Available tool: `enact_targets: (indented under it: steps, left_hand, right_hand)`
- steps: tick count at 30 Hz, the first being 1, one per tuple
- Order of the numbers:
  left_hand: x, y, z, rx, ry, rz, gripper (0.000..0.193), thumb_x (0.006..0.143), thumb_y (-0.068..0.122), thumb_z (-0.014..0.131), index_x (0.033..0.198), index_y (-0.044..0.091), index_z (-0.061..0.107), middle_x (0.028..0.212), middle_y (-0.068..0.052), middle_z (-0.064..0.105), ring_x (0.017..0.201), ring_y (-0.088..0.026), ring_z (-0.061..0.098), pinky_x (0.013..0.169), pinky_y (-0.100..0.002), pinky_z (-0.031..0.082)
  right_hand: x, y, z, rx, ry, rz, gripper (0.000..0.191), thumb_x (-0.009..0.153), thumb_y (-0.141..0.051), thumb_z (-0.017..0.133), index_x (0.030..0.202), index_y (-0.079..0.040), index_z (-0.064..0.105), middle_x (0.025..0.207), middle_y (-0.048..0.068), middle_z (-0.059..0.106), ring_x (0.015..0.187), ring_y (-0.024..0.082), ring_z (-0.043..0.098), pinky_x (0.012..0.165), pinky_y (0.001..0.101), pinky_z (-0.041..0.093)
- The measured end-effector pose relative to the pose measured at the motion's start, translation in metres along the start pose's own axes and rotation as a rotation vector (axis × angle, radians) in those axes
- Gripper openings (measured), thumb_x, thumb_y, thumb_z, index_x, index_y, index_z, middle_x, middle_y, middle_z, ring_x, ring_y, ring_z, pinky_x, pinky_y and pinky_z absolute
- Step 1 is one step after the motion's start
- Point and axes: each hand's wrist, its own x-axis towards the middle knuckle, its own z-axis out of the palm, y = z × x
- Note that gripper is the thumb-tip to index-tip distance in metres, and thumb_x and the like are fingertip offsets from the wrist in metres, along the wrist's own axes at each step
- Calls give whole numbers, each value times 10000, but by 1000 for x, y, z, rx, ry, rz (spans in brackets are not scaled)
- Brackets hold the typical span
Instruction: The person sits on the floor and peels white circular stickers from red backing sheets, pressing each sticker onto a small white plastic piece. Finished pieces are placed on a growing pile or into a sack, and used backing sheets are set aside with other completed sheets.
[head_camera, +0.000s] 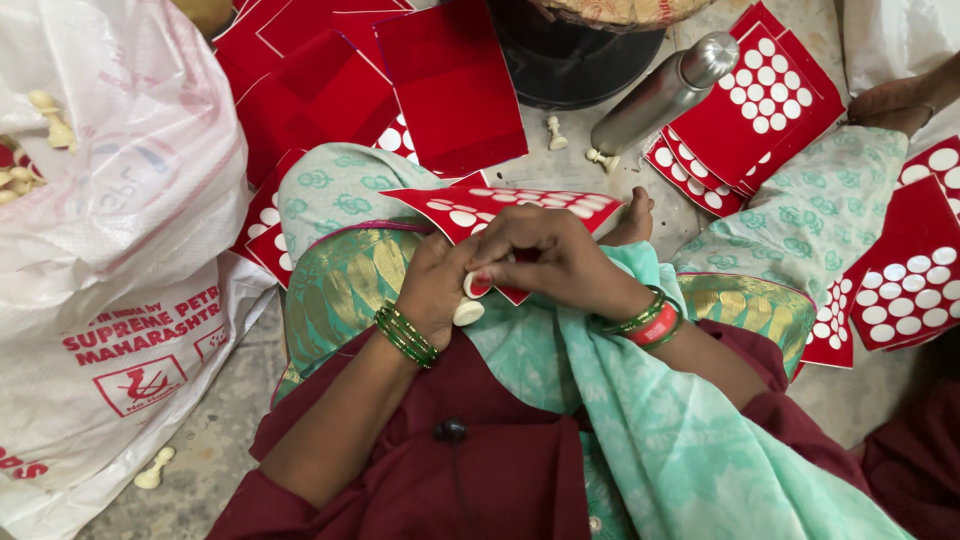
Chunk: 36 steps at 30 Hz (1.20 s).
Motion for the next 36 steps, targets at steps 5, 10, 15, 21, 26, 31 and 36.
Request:
enact_targets:
  steps: [5, 10, 15, 21, 26, 31, 36]
  left_hand:
    - [-7, 11, 4, 28, -54, 77, 185, 990, 144, 621, 1110, 23, 694, 990, -37, 743, 867, -93, 694, 764, -260, 556]
    - [-12, 36, -8, -28, -32, 113, 191, 1027, 130, 653, 1166, 4, 684, 1000, -68, 723, 824, -126, 673, 677, -305, 529]
    - [-14, 38, -19, 68, -48, 41, 200, 988, 143, 678, 1115, -9, 708, 997, -49, 752, 830, -71, 693, 709, -253, 560]
    - [-14, 23, -31, 271, -55, 45, 205, 1010, 166, 723, 918, -18, 707, 764, -22, 678, 625, -49, 573, 526, -245, 437]
    - [-12, 17, -28, 577, -78, 126, 255, 963, 207, 688, 790, 21, 711, 629, 18, 667, 523, -21, 573, 443, -231, 430]
    - [-13, 22, -24, 783, -115, 52, 320, 975, 200, 692, 770, -46, 713, 622, -38, 685, 531, -60, 598, 457, -264, 431]
    - [-16, 23, -25, 452, -267, 52, 160, 965, 142, 619, 1005, 14, 706, 830, 10, 731, 688, -23, 636, 594, -227, 516]
  right_hand:
    - [-5, -13, -17, 155, 318, 125, 154, 1080, -165, 632, 1109, -52, 734, 1085, 60, 701, 955, 131, 660, 895, 282, 544]
    - [-17, -45, -29, -471, 265, -126, 443, 720, -232, 833, 1098, -67, 672, 1154, 69, 617, 1066, 208, 601, 906, 357, 468]
    - [-12, -30, -19, -922, 260, -336, 252, 839, -124, 873, 1049, -131, 735, 1118, -2, 687, 1116, 225, 631, 1017, 409, 468]
    - [-19, -29, -21, -837, 90, -138, 222, 793, -149, 858, 981, -132, 740, 1060, -12, 696, 1029, 231, 643, 970, 430, 453]
    - [-15, -40, -14, -595, 150, 12, 329, 837, -133, 791, 1158, -84, 734, 1157, 79, 680, 1023, 214, 681, 963, 411, 455]
    - [-3, -33, -10, -470, 93, 33, 368, 857, -156, 789, 1192, -23, 716, 1190, 133, 686, 1102, 265, 691, 965, 349, 542]
    - [-7, -28, -11, -454, -9, 63, 355, 886, -134, 770, 1213, -6, 719, 1232, 124, 702, 1133, 277, 700, 990, 366, 550]
